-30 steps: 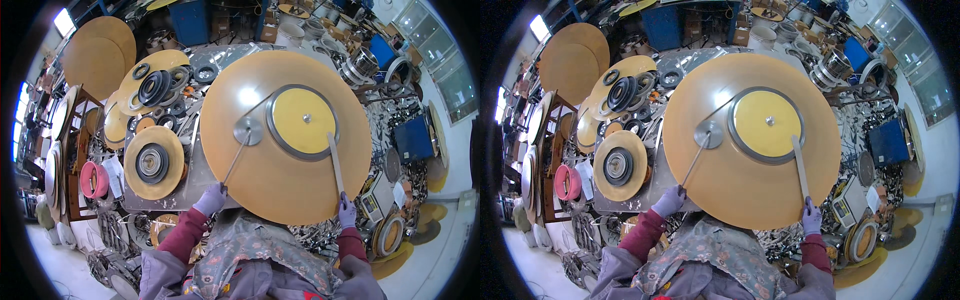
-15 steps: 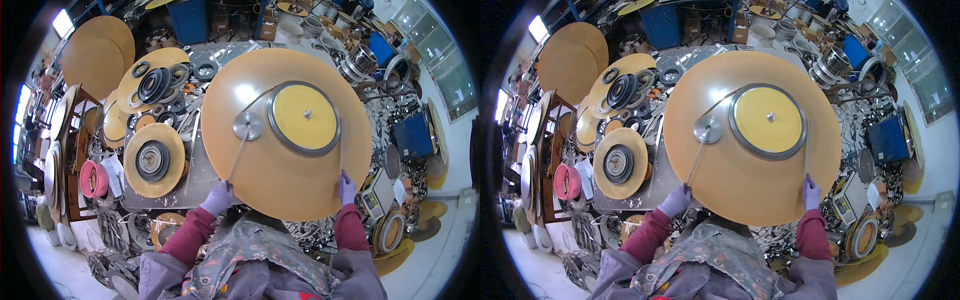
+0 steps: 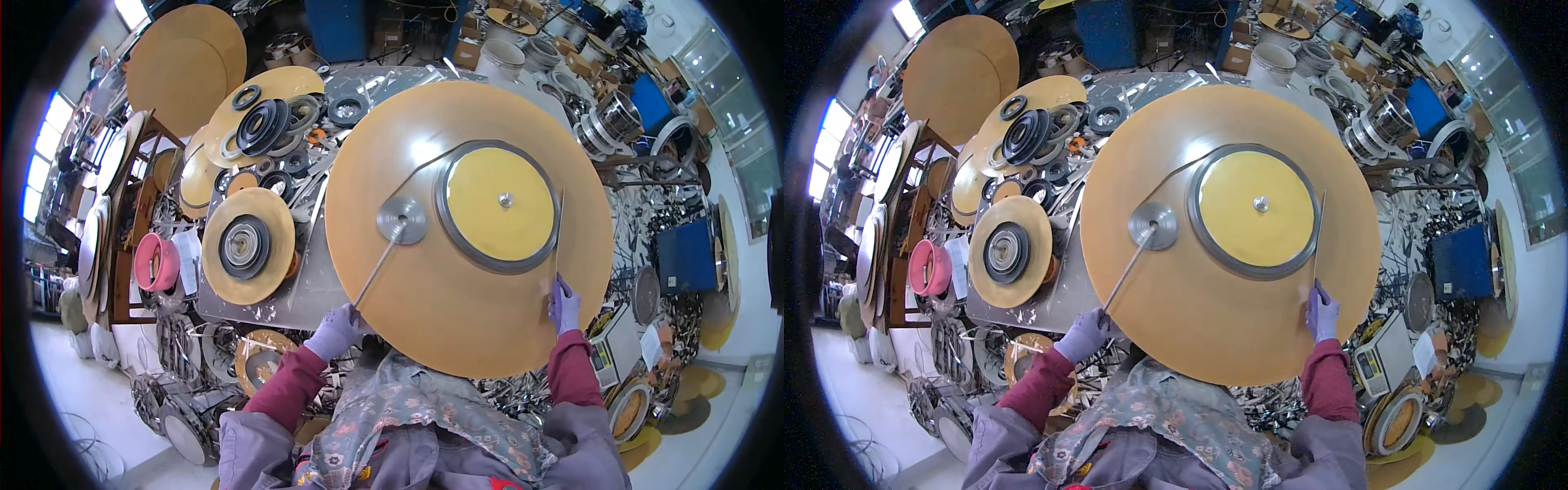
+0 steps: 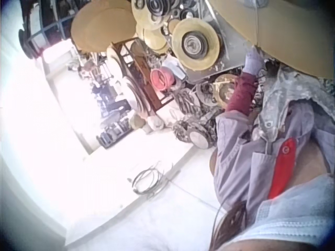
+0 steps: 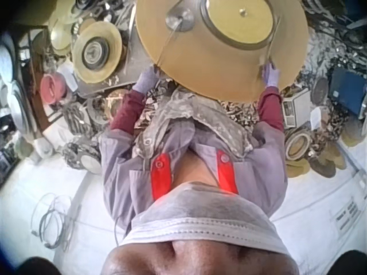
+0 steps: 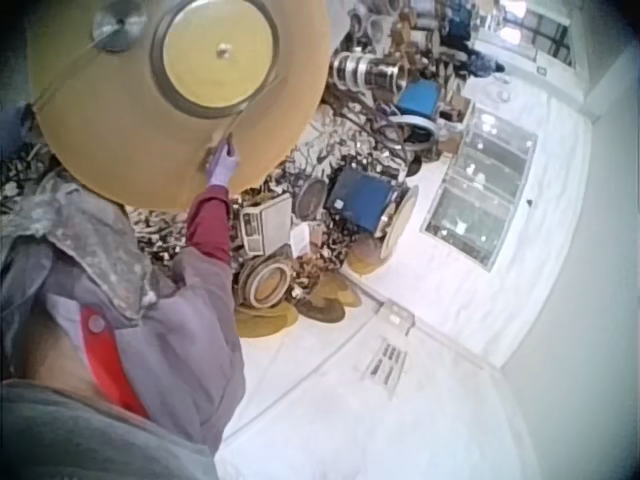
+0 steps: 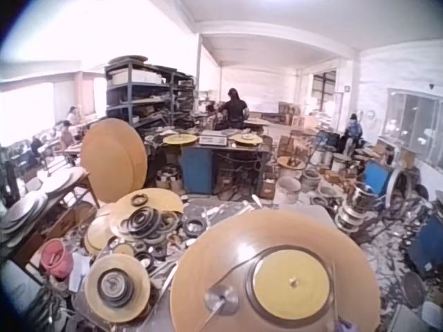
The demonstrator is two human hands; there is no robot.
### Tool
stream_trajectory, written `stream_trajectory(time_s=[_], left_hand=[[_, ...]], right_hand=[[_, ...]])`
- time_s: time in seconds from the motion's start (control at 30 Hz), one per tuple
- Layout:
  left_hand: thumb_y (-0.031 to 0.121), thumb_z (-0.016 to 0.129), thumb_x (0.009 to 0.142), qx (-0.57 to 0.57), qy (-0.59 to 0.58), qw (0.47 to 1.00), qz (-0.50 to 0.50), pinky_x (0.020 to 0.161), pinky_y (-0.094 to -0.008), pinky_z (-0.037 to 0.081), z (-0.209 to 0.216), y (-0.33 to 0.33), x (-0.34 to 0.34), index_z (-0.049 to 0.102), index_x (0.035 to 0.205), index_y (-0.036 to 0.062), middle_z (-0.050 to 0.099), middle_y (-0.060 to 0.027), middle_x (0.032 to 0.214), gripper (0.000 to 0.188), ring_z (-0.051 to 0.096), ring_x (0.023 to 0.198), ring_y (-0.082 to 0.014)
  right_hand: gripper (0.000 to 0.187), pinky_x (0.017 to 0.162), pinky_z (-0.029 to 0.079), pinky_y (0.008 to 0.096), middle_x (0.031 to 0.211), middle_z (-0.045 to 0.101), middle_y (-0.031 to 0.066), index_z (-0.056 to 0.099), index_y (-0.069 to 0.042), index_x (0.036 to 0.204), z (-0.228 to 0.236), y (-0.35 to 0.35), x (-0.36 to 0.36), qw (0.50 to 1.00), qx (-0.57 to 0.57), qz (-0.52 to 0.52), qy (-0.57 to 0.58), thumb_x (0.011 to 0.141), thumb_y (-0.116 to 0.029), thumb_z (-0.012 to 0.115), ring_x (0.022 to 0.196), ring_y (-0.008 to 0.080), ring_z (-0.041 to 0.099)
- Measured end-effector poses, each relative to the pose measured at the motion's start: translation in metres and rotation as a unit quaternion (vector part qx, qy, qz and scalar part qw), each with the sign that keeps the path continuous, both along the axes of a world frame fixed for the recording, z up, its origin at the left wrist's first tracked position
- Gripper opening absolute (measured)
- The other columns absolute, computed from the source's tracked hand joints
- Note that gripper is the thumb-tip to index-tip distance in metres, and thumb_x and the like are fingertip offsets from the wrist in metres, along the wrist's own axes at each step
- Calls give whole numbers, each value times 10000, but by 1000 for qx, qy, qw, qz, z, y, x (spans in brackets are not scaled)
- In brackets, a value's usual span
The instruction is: The person uses a metal ruler and a circular cutter to cut a large yellow disc on a workbench. They repeatedly guide the cutter along the ruler to create straight cuts, then remove and stack the cut pieces. The person also places a cut ring onto a digital scale and handles other circular components nearby.
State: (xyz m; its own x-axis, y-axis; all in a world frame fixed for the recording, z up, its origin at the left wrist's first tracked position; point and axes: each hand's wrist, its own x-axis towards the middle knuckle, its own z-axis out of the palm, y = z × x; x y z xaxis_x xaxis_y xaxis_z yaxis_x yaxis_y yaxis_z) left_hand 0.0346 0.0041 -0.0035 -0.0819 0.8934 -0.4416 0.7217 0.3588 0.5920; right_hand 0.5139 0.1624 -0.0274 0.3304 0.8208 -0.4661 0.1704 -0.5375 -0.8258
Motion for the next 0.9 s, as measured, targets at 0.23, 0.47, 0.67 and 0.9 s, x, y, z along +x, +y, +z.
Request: stream_trajectory(time_s=[0.23, 0.47, 0.67, 0.9], left_hand=[[164, 490, 908, 19, -28, 999, 23, 699, -518, 467, -13, -14, 44, 542, 907, -25, 610, -267, 780, 197, 590, 782, -461], [203, 479, 930, 12, -62, 998, 25, 706, -500, 465, -7, -18, 47, 545, 866, -36, 610, -278, 802, 256, 598, 811, -440], [184, 507, 910, -10, -73, 996, 59, 714, -495, 477, -15, -4, 51, 555, 913, -40, 627, -270, 818, 229, 616, 818, -435], [174, 527, 877, 2, -91, 992, 83, 733, -487, 488, -20, -10, 61, 550, 959, -42, 635, -262, 882, 232, 616, 870, -431]], right_hand=[[412, 759, 497, 413, 890, 653, 159, 539, -88, 1303, -48, 18, 52, 852, 270, 156, -421, 893, -121, 531, 800, 329, 624], [421, 775, 485, 451, 986, 611, 200, 526, -82, 1300, -8, -1, 21, 868, 227, 204, -392, 880, -108, 532, 849, 377, 602], [434, 642, 493, 415, 840, 577, 182, 540, -156, 1295, 17, -69, -91, 779, 269, 427, -371, 864, -145, 590, 726, 348, 591], [387, 720, 502, 395, 978, 606, 173, 546, -109, 1280, 43, -38, -89, 840, 255, 302, -372, 893, -116, 548, 819, 285, 623]])
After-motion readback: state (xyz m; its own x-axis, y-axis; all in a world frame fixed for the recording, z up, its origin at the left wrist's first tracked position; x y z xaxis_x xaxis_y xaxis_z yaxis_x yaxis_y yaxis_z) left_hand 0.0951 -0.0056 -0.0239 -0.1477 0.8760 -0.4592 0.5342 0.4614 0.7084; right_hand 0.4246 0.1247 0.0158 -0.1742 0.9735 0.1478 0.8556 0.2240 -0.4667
